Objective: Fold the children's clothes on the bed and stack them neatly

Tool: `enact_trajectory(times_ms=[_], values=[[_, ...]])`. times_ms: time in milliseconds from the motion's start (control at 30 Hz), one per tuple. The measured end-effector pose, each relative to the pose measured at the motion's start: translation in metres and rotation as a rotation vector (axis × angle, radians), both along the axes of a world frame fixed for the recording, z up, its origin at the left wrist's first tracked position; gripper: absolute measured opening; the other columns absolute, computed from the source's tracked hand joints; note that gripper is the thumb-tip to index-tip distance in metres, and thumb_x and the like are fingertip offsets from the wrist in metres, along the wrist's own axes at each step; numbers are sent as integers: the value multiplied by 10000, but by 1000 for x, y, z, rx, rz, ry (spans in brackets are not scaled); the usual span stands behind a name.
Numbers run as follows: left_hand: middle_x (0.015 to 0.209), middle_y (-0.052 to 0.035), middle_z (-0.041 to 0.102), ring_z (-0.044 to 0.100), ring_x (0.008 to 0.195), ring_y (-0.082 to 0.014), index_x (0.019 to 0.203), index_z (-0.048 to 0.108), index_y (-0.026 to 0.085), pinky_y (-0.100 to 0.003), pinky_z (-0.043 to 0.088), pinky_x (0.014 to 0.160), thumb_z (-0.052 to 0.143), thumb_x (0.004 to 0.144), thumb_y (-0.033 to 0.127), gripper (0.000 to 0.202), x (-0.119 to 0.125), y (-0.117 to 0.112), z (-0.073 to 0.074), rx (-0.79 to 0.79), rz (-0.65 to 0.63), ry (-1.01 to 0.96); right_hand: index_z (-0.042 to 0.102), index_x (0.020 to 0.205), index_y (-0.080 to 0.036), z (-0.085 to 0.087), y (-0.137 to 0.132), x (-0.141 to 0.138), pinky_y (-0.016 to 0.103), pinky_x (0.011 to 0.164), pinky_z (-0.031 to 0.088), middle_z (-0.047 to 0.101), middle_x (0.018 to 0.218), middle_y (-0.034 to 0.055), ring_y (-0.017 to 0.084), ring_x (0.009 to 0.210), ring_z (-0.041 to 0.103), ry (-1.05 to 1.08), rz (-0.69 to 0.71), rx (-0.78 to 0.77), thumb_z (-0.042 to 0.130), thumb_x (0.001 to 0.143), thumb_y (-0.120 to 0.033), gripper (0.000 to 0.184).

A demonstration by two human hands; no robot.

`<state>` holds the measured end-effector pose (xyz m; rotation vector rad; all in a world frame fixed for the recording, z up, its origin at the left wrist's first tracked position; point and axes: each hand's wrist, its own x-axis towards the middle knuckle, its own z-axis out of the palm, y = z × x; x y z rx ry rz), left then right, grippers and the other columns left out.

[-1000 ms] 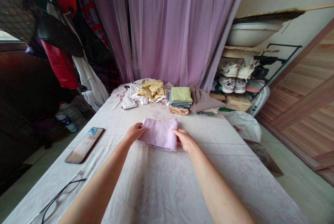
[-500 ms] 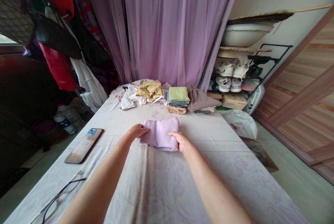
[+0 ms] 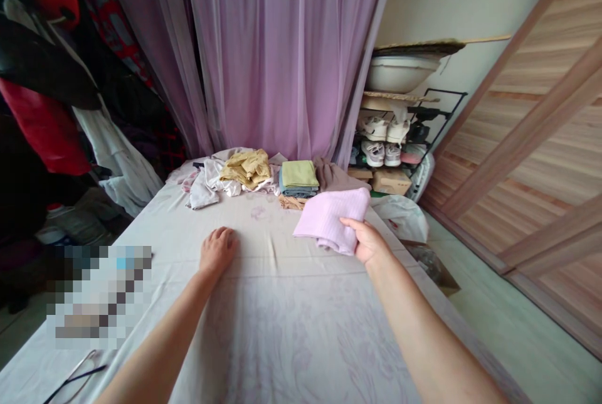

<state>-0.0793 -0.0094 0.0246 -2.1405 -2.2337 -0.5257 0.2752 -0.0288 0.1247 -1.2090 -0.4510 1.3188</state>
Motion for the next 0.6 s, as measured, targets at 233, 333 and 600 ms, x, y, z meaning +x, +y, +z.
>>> enact_trajectory(times_ms=[233,333,600], values=[[1344,-111,607,526,1259,-292,1249,614,163,-444,409,1052,388,962,353,411,-1,-3,-11,70,-48,92,648,928,-132,39,57,39,306,605,615,730,745,43,174,642,695,68,-105,28,614,737,0,235],[1319,-119,623,544,1239,-283,1230,626,169,-443,418,1041,379,962,346,405,-2,-3,-13,103,-52,104,628,990,-144,77,108,48,306,622,622,718,741,16,158,656,693,99,-188,131,588,760,-9,270],[1323,-110,623,539,1245,-279,1234,622,177,-450,420,1044,370,956,369,422,-9,1,-29,156,-58,94,567,1211,-206,48,195,38,290,733,600,694,915,-16,125,815,668,168,-389,85,529,888,-84,347]])
